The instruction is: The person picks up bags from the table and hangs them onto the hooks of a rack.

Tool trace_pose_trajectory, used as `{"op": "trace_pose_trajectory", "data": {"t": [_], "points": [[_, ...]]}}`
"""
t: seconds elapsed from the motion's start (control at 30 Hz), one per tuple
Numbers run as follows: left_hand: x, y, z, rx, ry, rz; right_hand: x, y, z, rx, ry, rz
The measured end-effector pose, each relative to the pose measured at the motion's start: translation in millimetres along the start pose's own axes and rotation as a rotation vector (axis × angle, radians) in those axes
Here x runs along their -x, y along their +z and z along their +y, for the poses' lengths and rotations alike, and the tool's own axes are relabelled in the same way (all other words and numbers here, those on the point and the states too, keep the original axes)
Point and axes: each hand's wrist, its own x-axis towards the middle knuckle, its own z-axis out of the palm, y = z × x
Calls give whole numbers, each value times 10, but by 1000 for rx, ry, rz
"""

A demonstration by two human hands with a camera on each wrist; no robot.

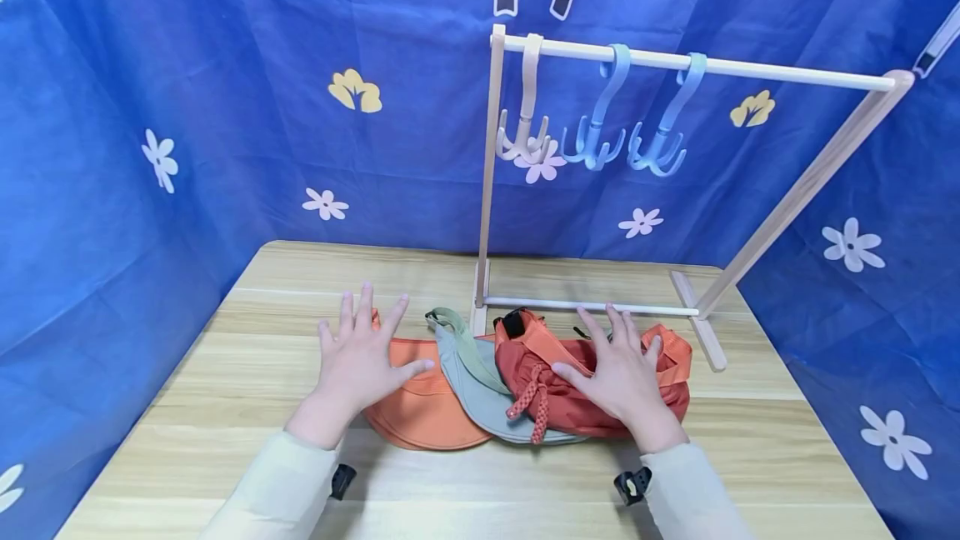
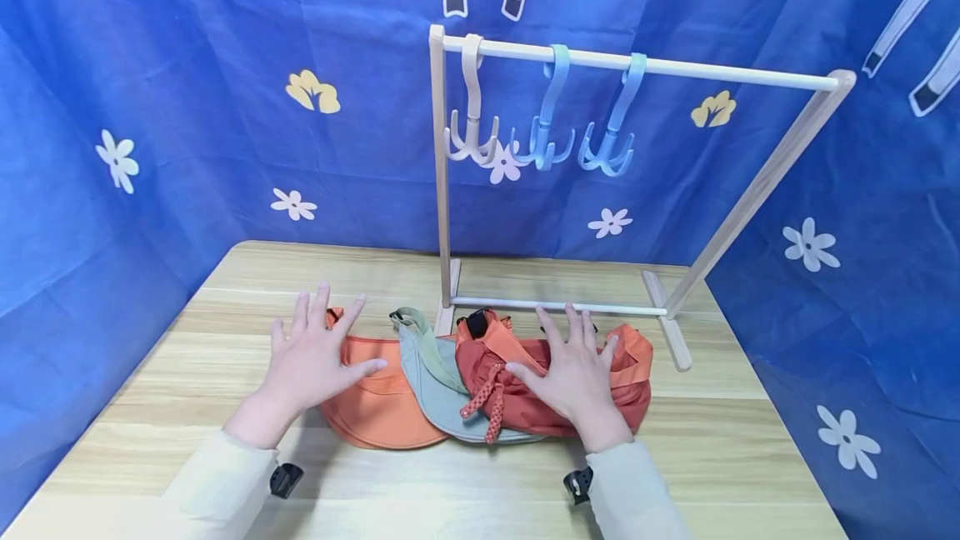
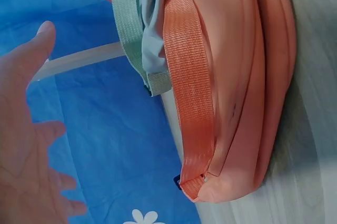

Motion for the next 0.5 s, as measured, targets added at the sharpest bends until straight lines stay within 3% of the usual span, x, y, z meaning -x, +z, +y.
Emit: {"op": "trace_pose_trajectory", "data": {"t": [0.3, 0.5], "points": [[-51, 58, 58, -6, 72, 30, 6, -14, 45, 13, -45, -12], [-115, 52, 186, -14, 128, 51, 11, -29, 87, 21, -80, -15]]}}
